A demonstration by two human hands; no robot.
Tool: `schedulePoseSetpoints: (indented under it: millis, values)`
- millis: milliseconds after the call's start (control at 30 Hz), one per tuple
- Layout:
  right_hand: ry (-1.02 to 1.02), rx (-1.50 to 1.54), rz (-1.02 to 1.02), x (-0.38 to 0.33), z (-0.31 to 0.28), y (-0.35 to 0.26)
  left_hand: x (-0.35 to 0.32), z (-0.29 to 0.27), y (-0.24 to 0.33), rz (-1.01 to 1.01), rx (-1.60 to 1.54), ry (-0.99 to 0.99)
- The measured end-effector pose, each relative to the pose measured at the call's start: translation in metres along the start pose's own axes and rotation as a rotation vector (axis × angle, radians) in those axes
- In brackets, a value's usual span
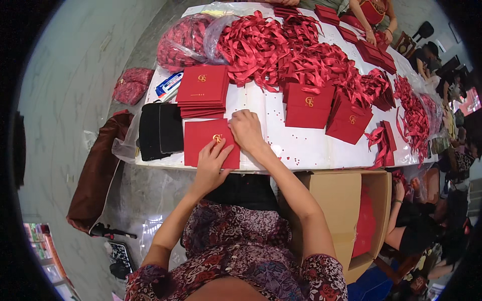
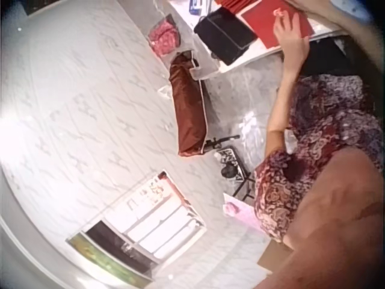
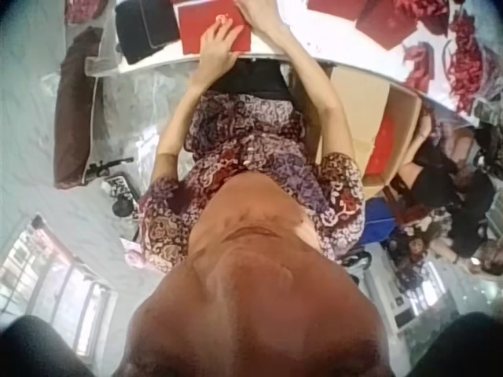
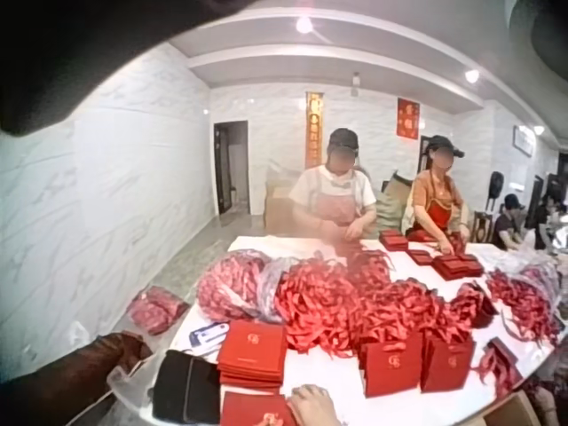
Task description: The person attaches ribbon handles to red gift bags by threading the ribbons through the bag holes and securing them by hand.
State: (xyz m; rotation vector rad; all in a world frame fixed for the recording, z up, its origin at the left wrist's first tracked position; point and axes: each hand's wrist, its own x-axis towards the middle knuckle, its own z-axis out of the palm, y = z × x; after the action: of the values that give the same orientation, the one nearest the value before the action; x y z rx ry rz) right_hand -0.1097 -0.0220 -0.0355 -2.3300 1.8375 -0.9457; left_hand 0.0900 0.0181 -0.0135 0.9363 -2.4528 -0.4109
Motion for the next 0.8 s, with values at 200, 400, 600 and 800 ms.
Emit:
schedulePoseSetpoints:
  millis: [200, 400, 600, 800]
  values:
    - [0.306, -0.012, 0.213, 0.028, -0.011, 0.062, 0.008, 0.014, 0.021, 0.077, -0.065, -0.056]
    - [0.239, -0.072, 0.287, 0.081, -0.005, 0.106, 0.008, 0.029, 0.035, 0.11, -0.035, -0.062]
    - [0.191, -0.213, 0.276, 0.102, 0.033, 0.095, 0.008, 0.032, 0.04, 0.071, -0.003, -0.091]
    - [0.237, -0.17, 0.227, 0.089, 0.027, 0.105, 0.008, 0.034, 0.04, 0.073, 0.007, -0.087]
